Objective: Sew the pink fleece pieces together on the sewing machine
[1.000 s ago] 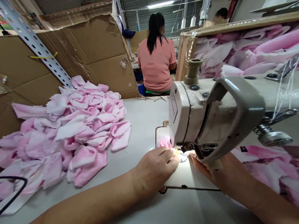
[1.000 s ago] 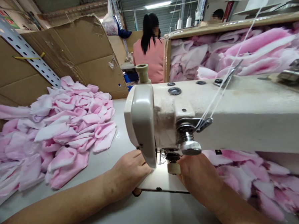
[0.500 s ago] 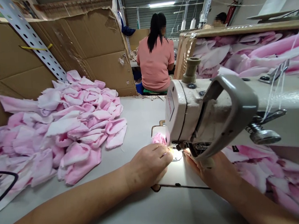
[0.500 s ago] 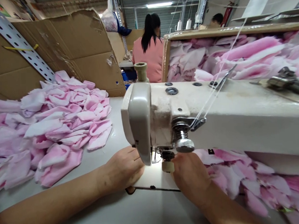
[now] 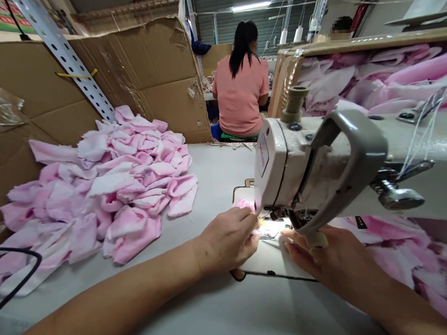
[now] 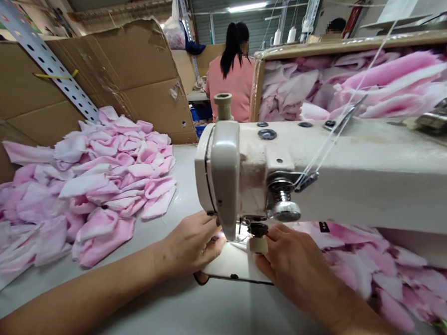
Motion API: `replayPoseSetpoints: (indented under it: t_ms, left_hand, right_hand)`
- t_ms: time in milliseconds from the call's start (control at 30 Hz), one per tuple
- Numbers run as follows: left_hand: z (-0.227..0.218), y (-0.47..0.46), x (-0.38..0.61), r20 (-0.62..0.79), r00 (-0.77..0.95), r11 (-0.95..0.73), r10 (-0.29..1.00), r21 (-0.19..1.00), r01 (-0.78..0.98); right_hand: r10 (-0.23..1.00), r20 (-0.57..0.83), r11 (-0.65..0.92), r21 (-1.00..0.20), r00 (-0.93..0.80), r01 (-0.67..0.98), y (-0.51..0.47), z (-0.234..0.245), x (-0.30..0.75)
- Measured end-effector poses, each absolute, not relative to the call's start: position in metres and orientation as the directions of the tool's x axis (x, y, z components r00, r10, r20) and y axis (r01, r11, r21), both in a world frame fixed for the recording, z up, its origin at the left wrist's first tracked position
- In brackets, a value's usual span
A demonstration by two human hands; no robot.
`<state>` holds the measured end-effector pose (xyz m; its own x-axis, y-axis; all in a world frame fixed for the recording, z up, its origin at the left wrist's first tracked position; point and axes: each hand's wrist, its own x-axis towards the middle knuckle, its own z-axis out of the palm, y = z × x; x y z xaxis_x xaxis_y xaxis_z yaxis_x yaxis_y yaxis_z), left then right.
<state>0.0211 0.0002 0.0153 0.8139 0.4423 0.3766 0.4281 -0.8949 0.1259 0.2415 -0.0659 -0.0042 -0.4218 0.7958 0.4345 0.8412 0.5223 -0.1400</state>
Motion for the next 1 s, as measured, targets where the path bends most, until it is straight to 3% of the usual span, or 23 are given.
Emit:
replayPoseSetpoints:
  t_ms: [167, 333, 533, 633, 833, 1000]
  left_hand:
    - [0.017, 0.001, 0.021, 0.379, 0.796, -0.881, 0.473, 0.206, 0.426]
    - [0.013, 0.005, 0.019, 0.432, 0.799, -0.908, 0.419, 0.214, 0.361]
    - [0.015, 0.009, 0.016, 0.48, 0.849, -0.957, 0.222, -0.061, 0.284]
    - [0.015, 0.011, 0.015, 0.501, 0.849, -0.957, 0.167, -0.124, 0.262]
    - [0.012, 0.009, 0.011, 0.387, 0.904, -0.978, 0.183, -0.025, 0.209]
    - [0.013, 0.007, 0.01, 0.333, 0.921, -0.975, 0.203, -0.016, 0.221]
  right_hand:
    - [0.774, 0.476, 0.518, -0.095, -0.418, 0.85, -0.064, -0.006, 0.226]
    - [0.822, 0.323, 0.537, -0.167, -0.468, 0.827, -0.069, -0.001, 0.22]
    - [0.868, 0.244, 0.485, -0.221, -0.433, 0.846, -0.071, -0.002, 0.221]
    - [0.871, 0.242, 0.481, -0.257, -0.426, 0.838, -0.071, -0.005, 0.223]
    - [0.865, 0.251, 0.489, -0.229, -0.434, 0.842, -0.075, -0.008, 0.227]
    - [0.842, 0.265, 0.527, -0.224, -0.469, 0.82, -0.074, -0.01, 0.229]
